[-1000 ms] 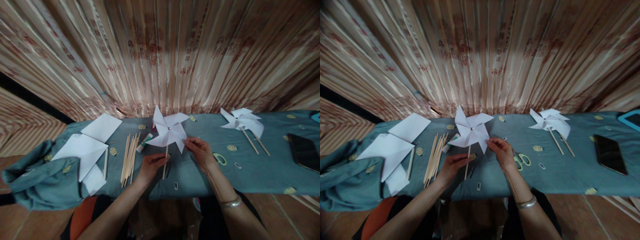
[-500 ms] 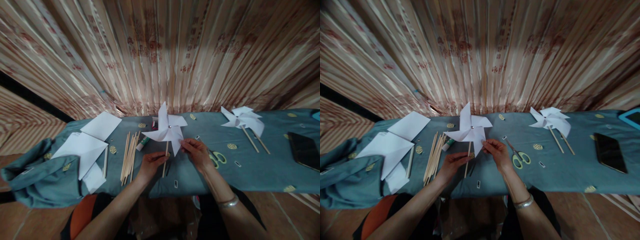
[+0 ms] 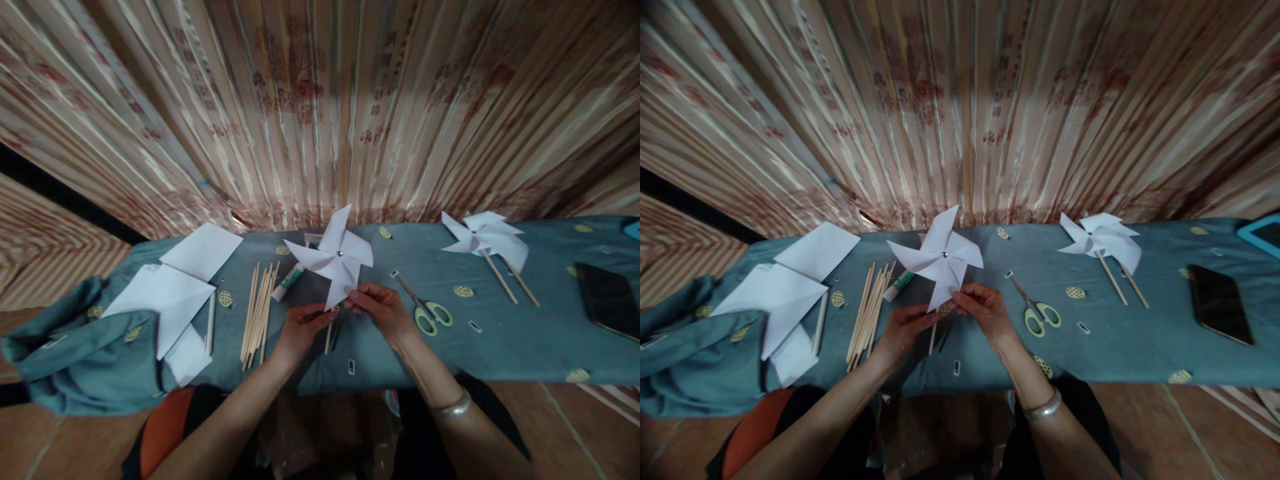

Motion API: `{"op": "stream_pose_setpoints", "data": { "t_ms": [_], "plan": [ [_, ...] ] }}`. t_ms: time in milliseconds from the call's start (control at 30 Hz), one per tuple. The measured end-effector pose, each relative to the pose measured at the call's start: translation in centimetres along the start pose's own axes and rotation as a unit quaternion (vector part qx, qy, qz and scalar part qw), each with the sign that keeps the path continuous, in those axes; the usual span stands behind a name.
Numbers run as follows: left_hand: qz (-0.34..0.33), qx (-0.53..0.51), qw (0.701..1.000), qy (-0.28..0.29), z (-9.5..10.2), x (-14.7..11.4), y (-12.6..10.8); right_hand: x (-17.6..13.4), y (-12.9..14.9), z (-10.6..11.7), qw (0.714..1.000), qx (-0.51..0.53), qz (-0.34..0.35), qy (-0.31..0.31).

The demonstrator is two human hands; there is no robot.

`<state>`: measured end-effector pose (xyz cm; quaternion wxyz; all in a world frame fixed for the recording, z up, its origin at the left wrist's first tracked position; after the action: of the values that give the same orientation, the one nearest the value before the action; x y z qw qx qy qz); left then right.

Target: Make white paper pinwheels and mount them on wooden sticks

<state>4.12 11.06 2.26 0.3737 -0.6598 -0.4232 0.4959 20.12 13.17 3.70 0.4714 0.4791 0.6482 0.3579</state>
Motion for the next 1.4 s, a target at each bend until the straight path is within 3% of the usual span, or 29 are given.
{"op": "stream_pose_setpoints", "data": {
  "t_ms": [200,300,400,567,633,967,1400],
  "plan": [
    [-0.002,0.008,1.000,0.004,0.2,0.1,0.2,-0.5,0.7,-0.9,0.997,-0.056,0.007,0.056],
    [-0.007,0.013,1.000,-0.008,0.4,0.2,0.1,-0.6,1.6,-0.1,0.995,-0.073,0.024,0.058],
    [-0.004,0.010,1.000,-0.026,0.5,0.2,0.2,-0.2,2.7,2.2,0.996,-0.071,0.053,-0.001],
    [0.019,0.005,1.000,-0.011,0.1,-0.1,0.3,0.2,4.1,6.2,0.972,-0.051,0.140,-0.184],
    [0.030,0.007,1.000,0.000,-0.1,-0.2,0.3,0.3,4.2,6.8,0.962,-0.058,0.162,-0.210],
    [0.033,0.013,0.999,-0.002,-0.1,-0.3,0.1,0.9,3.1,6.2,0.979,-0.077,0.116,-0.151],
    [0.025,0.008,1.000,-0.015,0.3,-0.1,0.3,0.8,2.4,5.0,0.991,-0.012,0.050,-0.124]
  ]
}}
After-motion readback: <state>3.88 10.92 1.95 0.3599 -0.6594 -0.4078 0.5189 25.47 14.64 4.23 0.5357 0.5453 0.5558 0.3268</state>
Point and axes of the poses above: each hand's wrist, its own x-axis towards the middle knuckle, its own z-axis out of the back of the hand, y = z × x, the point moved 5 cm from there along x, towards the middle knuckle, and after that the axes turned 2 degrees about y, right-handed, at the moved point
